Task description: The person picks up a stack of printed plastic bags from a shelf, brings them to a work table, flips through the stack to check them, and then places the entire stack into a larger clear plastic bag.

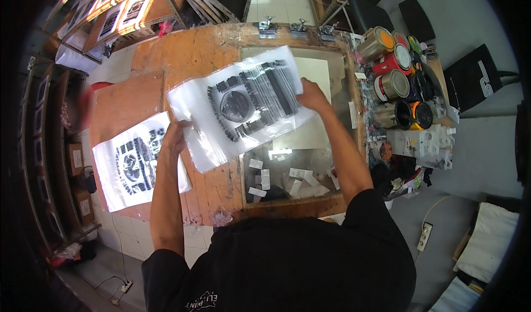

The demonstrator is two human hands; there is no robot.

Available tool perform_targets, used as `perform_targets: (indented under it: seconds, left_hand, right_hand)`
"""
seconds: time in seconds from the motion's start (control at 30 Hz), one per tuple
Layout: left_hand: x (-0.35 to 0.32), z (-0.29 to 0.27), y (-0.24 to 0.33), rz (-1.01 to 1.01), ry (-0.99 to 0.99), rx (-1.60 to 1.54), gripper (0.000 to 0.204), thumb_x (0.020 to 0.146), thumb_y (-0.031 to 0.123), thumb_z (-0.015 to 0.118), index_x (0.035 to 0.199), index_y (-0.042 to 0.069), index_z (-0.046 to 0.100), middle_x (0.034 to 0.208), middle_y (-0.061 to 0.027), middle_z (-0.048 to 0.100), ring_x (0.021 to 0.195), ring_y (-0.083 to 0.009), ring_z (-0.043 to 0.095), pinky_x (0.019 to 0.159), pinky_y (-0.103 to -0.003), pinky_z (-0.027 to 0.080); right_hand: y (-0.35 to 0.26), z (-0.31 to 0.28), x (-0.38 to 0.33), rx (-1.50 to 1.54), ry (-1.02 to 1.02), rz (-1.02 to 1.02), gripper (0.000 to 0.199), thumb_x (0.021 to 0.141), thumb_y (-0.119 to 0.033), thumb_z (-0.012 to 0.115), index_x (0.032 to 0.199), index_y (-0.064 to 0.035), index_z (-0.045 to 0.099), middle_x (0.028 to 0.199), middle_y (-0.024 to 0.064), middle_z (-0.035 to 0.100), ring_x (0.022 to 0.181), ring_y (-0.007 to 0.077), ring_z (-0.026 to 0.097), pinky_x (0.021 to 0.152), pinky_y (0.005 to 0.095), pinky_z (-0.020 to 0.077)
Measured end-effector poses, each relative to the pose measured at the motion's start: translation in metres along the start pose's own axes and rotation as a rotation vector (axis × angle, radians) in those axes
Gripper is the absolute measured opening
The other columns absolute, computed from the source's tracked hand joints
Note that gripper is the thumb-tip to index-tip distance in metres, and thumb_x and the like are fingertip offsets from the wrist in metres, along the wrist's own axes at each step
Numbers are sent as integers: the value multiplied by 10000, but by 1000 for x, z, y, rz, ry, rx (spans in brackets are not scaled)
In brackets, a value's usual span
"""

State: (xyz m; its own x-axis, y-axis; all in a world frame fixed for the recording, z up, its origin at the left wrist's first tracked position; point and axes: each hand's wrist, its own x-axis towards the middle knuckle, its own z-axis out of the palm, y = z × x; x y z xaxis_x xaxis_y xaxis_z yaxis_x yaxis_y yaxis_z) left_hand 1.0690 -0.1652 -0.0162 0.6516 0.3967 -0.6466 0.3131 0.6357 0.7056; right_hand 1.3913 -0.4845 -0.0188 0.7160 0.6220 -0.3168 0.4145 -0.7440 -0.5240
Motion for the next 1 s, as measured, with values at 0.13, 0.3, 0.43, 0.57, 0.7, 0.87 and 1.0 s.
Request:
perform_targets:
  seconds: [0.13, 0.3, 0.43, 0.57, 0.7, 0.87, 1.0]
  left_hand:
    - [-16, 15, 13, -25, -45, -109, 254, 873, 6, 497, 1114, -56, 549, 938, -114, 619, 765, -215, 636, 739, -352, 571]
    - [-20, 28, 20, -53, -27, -230, 180, 936, 14, 461, 1066, -57, 563, 934, -133, 612, 818, -250, 636, 784, -386, 554]
    - [-38, 69, 39, -42, 2, -203, 272, 945, -2, 440, 1201, -90, 462, 994, -146, 593, 874, -267, 634, 837, -410, 552]
    - [-29, 80, 33, 42, -154, -190, 363, 913, 1, 462, 1269, -62, 420, 1042, -119, 585, 947, -246, 621, 886, -402, 514]
    - [-42, 99, 29, 274, -94, -54, 407, 872, -31, 462, 1278, -38, 447, 1096, -125, 600, 986, -233, 625, 907, -362, 502]
    - [-114, 128, 50, 617, 118, 37, 365, 855, -45, 522, 1220, -30, 522, 1108, -130, 596, 1011, -199, 598, 884, -318, 487]
    - [-152, 138, 46, 704, 193, 403, 349, 875, 34, 618, 1211, -35, 552, 1133, -148, 610, 1049, -203, 591, 919, -345, 472]
  right_hand:
    - [-104, 11, -48, -341, -15, -172, 413, 803, -136, 626, 1162, 47, 535, 878, 242, 688, 868, 385, 699, 766, 479, 560]
    - [-105, 48, -35, -62, 121, -35, 784, 693, -430, 821, 1265, 3, 503, 1010, 234, 684, 962, 374, 681, 835, 465, 538]
    - [-88, 71, -9, 167, 41, 91, 773, 643, -358, 849, 1237, 44, 561, 968, 197, 704, 904, 337, 693, 836, 413, 535]
    - [-139, 79, -20, 265, 127, 123, 355, 656, -217, 758, 952, -31, 689, 987, 181, 699, 897, 368, 676, 781, 418, 540]
    - [-207, 82, -83, 231, 525, -375, 204, 728, -85, 692, 913, -25, 632, 870, 161, 604, 792, 390, 625, 689, 459, 507]
    - [-230, 60, -115, 303, 696, -663, 248, 741, 10, 684, 966, 25, 581, 900, 170, 579, 737, 372, 617, 639, 416, 509]
    - [-221, 58, -119, 342, 774, -745, 448, 734, 3, 732, 1140, 36, 546, 1087, 217, 568, 848, 387, 643, 722, 420, 546]
